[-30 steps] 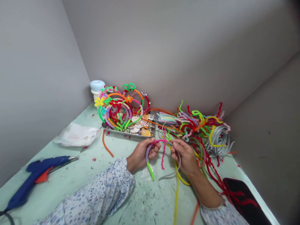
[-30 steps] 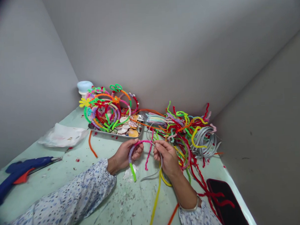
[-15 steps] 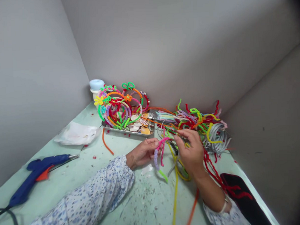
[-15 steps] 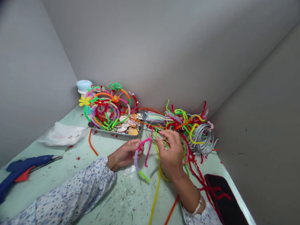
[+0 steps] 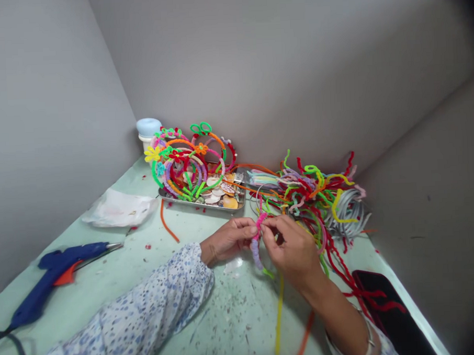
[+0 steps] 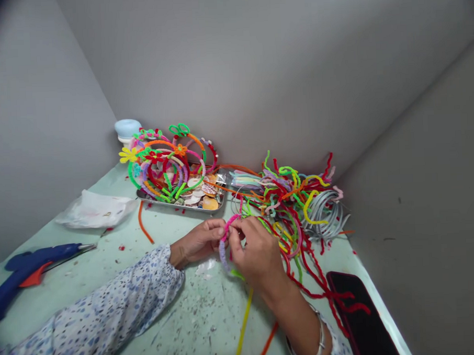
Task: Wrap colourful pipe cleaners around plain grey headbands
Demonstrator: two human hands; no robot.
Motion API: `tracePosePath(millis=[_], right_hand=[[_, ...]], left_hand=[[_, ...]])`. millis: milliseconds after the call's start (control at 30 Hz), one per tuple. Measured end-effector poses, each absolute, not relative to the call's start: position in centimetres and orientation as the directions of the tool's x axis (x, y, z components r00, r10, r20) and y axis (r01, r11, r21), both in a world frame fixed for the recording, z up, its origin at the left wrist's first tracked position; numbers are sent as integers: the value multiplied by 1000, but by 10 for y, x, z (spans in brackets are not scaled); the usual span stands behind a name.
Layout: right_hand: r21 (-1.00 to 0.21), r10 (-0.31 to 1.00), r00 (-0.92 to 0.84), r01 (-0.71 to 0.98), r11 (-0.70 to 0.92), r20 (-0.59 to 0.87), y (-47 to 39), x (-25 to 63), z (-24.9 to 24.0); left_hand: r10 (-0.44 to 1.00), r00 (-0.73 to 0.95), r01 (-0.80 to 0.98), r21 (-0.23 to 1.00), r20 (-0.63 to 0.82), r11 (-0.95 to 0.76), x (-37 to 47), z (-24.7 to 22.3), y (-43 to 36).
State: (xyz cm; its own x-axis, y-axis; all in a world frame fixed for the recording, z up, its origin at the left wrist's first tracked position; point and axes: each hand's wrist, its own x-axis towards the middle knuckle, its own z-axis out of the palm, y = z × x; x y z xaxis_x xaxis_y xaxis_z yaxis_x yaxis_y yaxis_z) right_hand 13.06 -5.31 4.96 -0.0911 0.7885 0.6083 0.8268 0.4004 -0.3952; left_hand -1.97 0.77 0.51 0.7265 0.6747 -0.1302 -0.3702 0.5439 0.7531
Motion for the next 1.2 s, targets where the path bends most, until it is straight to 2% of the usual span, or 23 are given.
tracePosePath(millis=[100, 200, 300, 400, 500, 667, 800, 933, 1100, 1133, 1200], right_hand=[[-449, 810, -26, 822, 351, 585, -53, 128, 50], [-593, 854, 81, 752, 286, 514, -51, 125, 49], [-813, 924, 216, 563, 146, 315, -49, 123, 45], [-934, 963, 235, 355, 42, 133, -47, 124, 43], [-948, 976, 189, 316, 44, 108, -47, 125, 45], [-860, 958, 206, 506, 72, 202, -48, 126, 50], [-817, 949, 199, 570, 90, 244, -48, 126, 48], [-870, 959, 217, 491, 55, 183, -47, 125, 46], [-944, 972, 225, 329, -8, 70, -47, 126, 45], [-935, 967, 237, 356, 7, 97, -46, 129, 46], [-856, 931, 266, 510, 85, 251, -44, 138, 48]], left_hand=[[673, 727, -366, 751, -138, 549, -19, 5, 8], [670, 731, -366, 754, -130, 545, -19, 5, 8], [678, 726, -380, 753, -117, 537, -19, 5, 7], [688, 716, -395, 743, -119, 540, -19, 4, 7], [685, 719, -401, 737, -115, 544, -19, 4, 7], [656, 745, -359, 757, -119, 546, -19, 3, 7], [638, 759, -336, 764, -127, 551, -19, 3, 7], [661, 737, -349, 757, -143, 552, -19, 3, 7], [709, 700, -419, 752, -90, 509, -18, 5, 9], [716, 693, -433, 748, -81, 503, -18, 6, 9], [715, 696, -445, 743, -63, 500, -18, 7, 8]])
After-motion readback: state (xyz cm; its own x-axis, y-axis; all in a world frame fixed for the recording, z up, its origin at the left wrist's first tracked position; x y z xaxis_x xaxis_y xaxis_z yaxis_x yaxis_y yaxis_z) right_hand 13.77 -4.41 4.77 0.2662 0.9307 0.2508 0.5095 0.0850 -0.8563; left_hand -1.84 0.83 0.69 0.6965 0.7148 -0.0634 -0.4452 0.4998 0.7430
